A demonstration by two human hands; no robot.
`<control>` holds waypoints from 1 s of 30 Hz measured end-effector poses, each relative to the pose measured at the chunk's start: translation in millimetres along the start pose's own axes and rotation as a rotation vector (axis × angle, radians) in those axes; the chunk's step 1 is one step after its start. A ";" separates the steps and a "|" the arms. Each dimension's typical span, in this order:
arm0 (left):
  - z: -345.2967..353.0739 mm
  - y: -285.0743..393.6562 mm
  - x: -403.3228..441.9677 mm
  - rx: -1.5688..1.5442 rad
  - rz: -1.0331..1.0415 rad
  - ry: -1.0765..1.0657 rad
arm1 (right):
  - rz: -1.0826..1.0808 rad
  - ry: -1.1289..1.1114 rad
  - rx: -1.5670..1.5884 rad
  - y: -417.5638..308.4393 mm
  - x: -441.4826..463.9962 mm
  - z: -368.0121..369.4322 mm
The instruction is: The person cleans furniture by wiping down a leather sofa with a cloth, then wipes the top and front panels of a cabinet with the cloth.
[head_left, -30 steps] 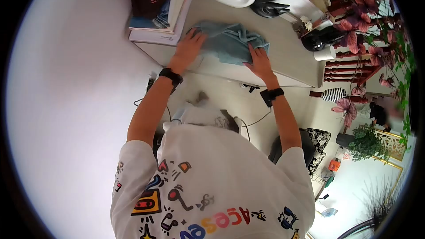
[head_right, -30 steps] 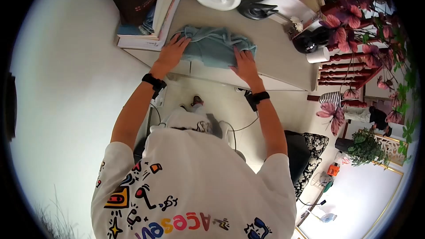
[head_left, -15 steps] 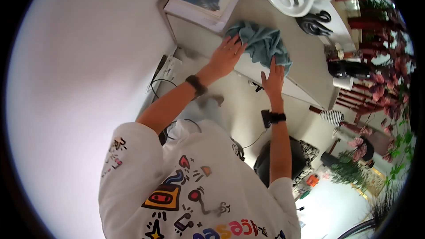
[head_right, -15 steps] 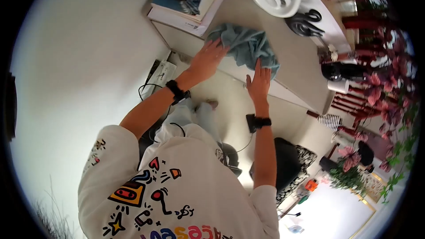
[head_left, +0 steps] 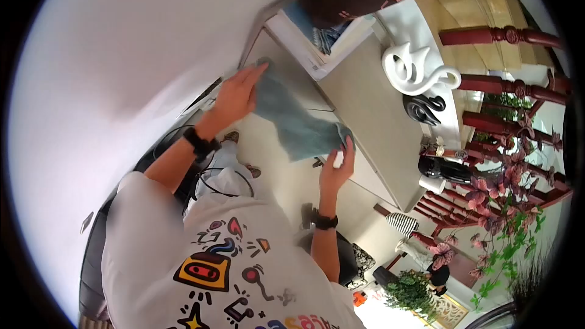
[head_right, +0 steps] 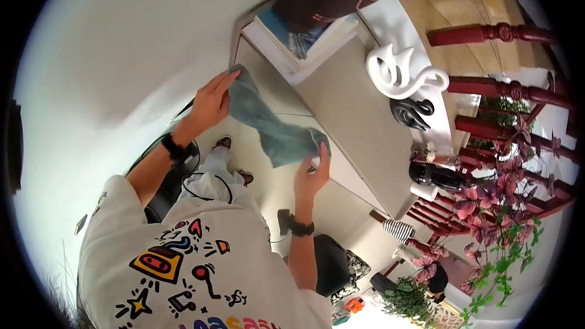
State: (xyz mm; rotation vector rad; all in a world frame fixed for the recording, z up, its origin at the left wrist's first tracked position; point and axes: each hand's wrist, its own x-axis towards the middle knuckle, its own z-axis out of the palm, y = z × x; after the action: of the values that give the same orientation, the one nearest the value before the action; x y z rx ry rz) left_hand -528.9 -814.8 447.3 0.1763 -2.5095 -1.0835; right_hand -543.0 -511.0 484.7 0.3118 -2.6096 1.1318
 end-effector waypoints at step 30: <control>116.1 -43.6 58.4 0.336 0.539 -0.416 | -0.299 -0.330 -0.389 42.8 59.6 160.2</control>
State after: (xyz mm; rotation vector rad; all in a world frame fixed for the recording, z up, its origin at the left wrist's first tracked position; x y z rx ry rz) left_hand -631.4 -782.8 362.1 -0.6619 -2.8297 -0.5137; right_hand -638.8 -605.5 371.0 0.8250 -2.8537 0.4931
